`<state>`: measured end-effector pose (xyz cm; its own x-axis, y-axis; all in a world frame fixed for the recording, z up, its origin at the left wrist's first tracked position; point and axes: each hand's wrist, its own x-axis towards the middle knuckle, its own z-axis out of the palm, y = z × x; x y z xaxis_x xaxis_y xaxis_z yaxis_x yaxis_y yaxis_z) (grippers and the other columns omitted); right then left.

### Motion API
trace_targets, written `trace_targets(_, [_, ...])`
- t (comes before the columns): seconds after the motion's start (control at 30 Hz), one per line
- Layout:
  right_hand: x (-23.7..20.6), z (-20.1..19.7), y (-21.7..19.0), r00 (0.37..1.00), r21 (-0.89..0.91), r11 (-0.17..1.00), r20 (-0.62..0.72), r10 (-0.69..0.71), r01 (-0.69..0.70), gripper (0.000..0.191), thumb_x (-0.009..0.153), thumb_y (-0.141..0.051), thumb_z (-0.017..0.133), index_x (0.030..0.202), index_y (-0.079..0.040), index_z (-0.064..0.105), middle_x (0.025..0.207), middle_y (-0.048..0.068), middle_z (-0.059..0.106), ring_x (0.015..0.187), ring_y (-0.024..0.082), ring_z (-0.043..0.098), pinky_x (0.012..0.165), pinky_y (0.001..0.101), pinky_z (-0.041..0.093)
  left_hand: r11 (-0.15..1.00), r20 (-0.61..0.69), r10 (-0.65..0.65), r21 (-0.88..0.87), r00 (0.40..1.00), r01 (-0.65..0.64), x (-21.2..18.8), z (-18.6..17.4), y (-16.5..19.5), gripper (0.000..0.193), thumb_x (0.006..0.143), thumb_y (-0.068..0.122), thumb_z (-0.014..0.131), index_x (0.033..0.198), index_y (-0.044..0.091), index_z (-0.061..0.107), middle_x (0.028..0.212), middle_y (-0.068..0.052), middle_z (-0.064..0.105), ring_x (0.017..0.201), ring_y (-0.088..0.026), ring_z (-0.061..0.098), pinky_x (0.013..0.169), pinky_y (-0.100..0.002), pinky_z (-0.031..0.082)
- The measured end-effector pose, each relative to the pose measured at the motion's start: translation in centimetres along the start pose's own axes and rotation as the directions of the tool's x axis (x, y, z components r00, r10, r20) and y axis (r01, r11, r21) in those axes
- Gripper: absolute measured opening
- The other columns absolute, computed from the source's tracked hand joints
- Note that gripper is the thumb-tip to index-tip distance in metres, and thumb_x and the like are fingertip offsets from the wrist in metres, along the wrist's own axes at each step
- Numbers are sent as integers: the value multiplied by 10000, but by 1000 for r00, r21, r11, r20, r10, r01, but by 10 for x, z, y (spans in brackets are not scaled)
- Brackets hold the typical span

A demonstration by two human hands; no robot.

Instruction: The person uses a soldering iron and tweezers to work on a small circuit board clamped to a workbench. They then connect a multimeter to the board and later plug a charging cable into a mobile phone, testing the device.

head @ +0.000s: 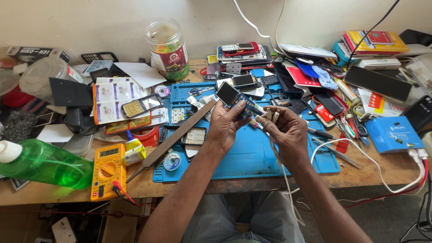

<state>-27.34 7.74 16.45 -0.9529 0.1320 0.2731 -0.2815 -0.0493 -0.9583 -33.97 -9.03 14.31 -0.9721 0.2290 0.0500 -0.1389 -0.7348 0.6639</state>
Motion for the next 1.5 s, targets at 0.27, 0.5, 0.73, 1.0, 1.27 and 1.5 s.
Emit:
trace_targets(0.27, [2,5,-4,1000,-66,998,-13,-16,15,290,906,-63,802,1175,2,713,932,41,754,786,54,686,682,187,577,999,1,28,26,1000,-28,-1,1,1,429,924,72,736,1278,43,495,1061,-92,687,887,-155,737,679,-299,657])
trace_targets(0.5, [2,4,-4,1000,-108,994,7,-3,3,290,901,-75,805,1170,-4,720,889,26,740,763,51,676,665,182,573,994,-22,57,91,998,-55,-3,6,2,455,921,78,747,1291,47,484,1060,-94,687,887,-148,737,678,-294,654])
trace_targets(0.73, [-1,3,-8,1000,-129,992,18,21,-18,285,903,-68,791,1168,1,714,922,21,753,799,40,679,677,170,553,970,29,174,165,984,-177,-6,5,-3,535,909,56,756,1359,67,467,1017,-90,730,887,-135,736,742,-306,645])
trace_targets(1.0, [-5,5,0,999,-114,993,-36,-3,-1,295,914,-63,788,1185,9,697,925,37,737,796,62,682,694,188,575,954,51,208,208,977,-214,-5,3,-10,526,911,30,765,1364,53,499,1037,-81,733,940,-116,723,831,-299,623])
trace_targets(1.27, [-7,6,9,995,-199,978,-67,-75,60,280,927,-58,782,1186,6,696,940,54,745,820,76,695,729,216,599,956,63,193,211,979,-202,-5,1,-14,532,919,51,762,1374,70,486,1075,-61,724,1012,-108,710,907,-280,615])
trace_targets(1.5, [-12,8,6,996,-158,986,-60,-71,60,259,930,-68,780,1162,3,689,939,73,746,817,100,711,731,235,613,946,90,180,259,980,-197,-7,4,-12,545,932,47,752,1403,58,478,1075,-78,724,997,-115,709,884,-288,614])
